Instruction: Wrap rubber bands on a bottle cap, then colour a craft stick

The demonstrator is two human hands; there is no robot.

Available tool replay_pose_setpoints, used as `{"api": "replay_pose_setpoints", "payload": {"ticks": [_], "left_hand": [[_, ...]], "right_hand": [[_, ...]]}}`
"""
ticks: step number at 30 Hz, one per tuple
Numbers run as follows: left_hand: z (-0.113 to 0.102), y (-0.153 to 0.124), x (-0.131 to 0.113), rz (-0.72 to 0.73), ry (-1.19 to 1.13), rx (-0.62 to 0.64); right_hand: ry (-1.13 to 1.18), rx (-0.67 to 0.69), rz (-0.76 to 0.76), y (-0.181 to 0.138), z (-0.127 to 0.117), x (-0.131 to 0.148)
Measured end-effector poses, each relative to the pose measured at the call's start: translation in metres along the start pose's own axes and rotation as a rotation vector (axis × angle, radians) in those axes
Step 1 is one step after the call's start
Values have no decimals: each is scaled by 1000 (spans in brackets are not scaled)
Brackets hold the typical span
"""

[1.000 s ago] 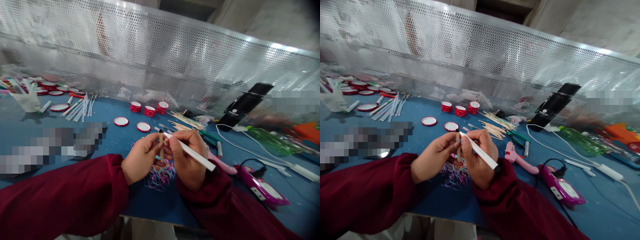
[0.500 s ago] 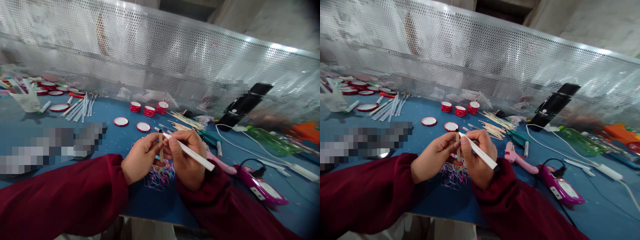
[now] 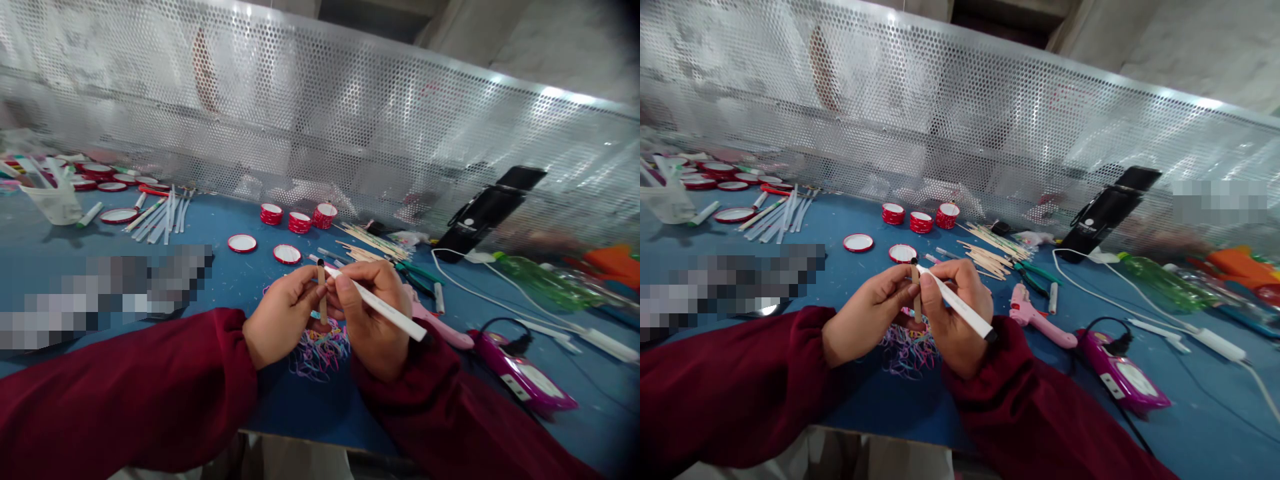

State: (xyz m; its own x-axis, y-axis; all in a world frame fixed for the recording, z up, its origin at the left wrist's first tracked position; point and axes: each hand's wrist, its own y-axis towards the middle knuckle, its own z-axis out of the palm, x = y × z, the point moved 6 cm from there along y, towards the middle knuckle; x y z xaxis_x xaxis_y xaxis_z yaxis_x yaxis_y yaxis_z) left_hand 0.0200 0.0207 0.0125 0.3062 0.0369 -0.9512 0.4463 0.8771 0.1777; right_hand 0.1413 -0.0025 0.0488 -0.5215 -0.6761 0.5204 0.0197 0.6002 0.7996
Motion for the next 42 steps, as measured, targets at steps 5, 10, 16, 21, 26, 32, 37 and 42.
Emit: {"api": "replay_pose_setpoints", "payload": {"ticks": [5,10,16,21,26,32,37,42], "left_hand": [[0,0,0,6,3,1],[0,0,0,7,1,2],[-1,0,1,7,8,-5],[0,0,1,17,14,22],[0,0,1,21,13,27],[0,0,1,28,9,21],[0,1,2,18,1,20],[0,1,2,20,1,23]], "right_hand": [[-32,-28,-27,0,-2,3],[-14,-10,-14,-1,-1,2],[-42,-38,-41,1,-2,6],[-11,-13,-28,0,-1,2],[1,-5,-10,0,0,0],[0,0,-27,1,0,2],[-19,-10,-39,1,-1,4],[-30,-21,-44,0,-2,4]]}}
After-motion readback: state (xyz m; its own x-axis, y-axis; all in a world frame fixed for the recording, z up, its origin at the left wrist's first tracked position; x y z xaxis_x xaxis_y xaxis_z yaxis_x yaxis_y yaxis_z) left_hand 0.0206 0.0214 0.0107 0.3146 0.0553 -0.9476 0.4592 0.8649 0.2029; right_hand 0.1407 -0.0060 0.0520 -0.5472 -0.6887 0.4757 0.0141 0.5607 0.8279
